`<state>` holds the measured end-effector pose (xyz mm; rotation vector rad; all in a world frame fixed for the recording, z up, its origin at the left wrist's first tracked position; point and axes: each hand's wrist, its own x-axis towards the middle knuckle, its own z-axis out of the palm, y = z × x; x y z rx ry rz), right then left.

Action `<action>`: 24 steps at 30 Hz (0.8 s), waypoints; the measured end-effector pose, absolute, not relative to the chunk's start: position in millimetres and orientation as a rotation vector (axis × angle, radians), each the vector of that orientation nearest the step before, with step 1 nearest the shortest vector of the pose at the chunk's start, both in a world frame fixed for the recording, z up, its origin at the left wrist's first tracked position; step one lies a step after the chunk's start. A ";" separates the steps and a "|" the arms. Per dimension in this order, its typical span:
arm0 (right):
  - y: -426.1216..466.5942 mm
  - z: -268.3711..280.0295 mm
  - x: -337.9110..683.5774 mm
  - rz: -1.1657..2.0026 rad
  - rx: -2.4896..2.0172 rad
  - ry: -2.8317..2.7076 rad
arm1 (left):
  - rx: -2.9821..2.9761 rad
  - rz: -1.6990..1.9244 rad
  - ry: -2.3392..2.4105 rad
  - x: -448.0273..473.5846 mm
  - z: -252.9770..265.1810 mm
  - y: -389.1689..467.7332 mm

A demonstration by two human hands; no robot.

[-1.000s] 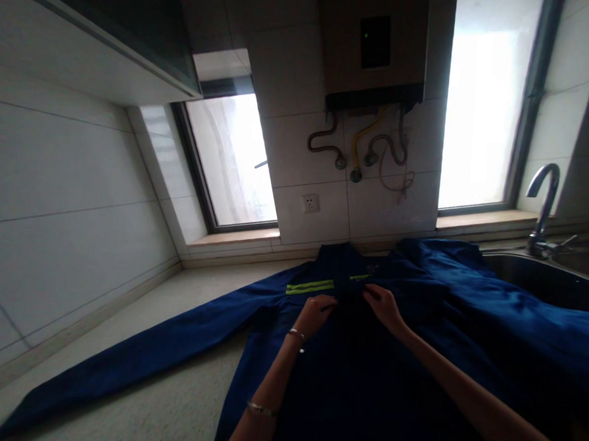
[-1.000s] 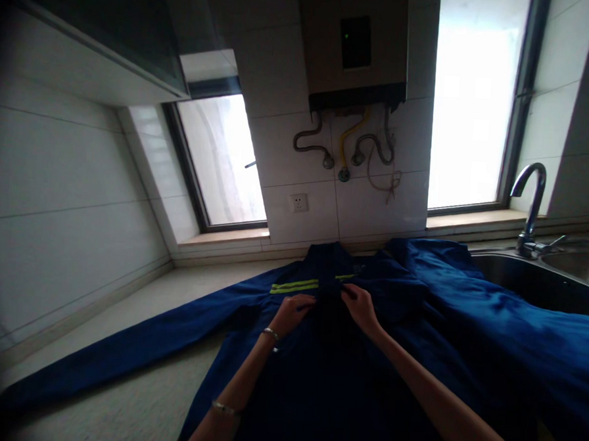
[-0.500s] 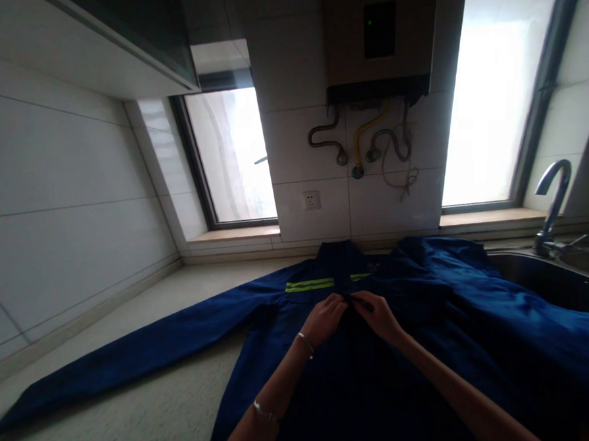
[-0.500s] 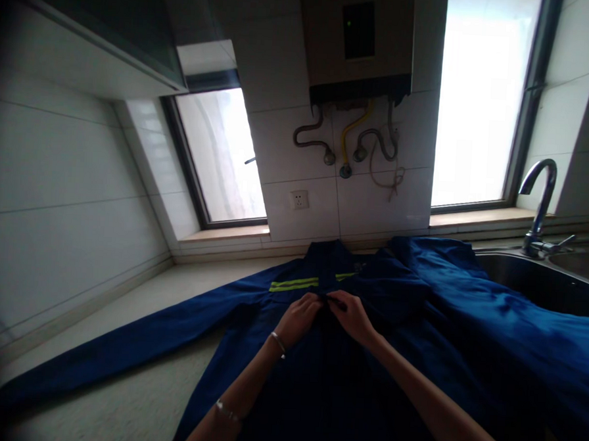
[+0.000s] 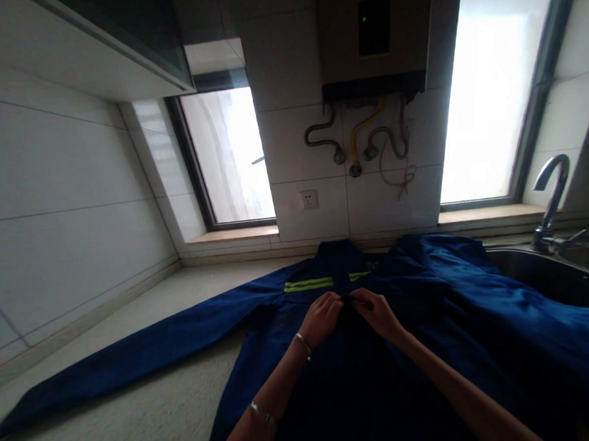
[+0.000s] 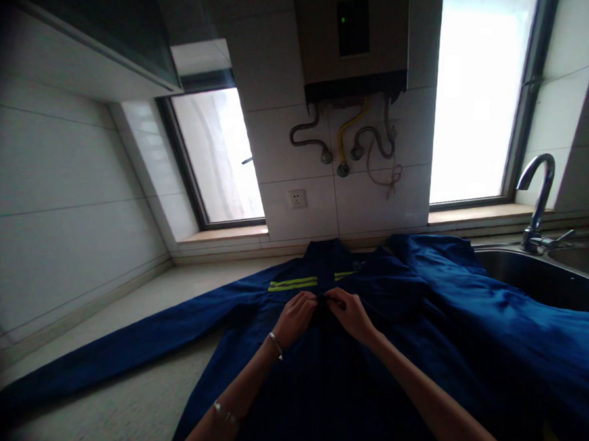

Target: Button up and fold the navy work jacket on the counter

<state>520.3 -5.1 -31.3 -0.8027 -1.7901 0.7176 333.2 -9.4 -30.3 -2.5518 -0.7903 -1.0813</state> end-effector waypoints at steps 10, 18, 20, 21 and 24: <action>-11.5 -29.0 525.3 0.368 -0.745 -2.027 | -2.234 -1.845 -1.614 335.1 -33.6 0.6; -10.2 -29.6 530.6 0.043 -0.725 -2.187 | -2.722 -1.891 -1.598 341.7 -28.6 -0.1; -8.7 -29.9 531.5 -0.005 -0.730 -2.177 | -2.777 -1.927 -1.661 342.5 -29.1 1.5; -8.5 -30.2 531.5 -0.032 -0.727 -2.174 | -2.776 -1.950 -1.692 342.8 -29.5 2.3; -9.3 -31.5 529.6 -0.114 -0.691 -2.170 | -2.716 -2.022 -1.716 344.4 -30.3 2.6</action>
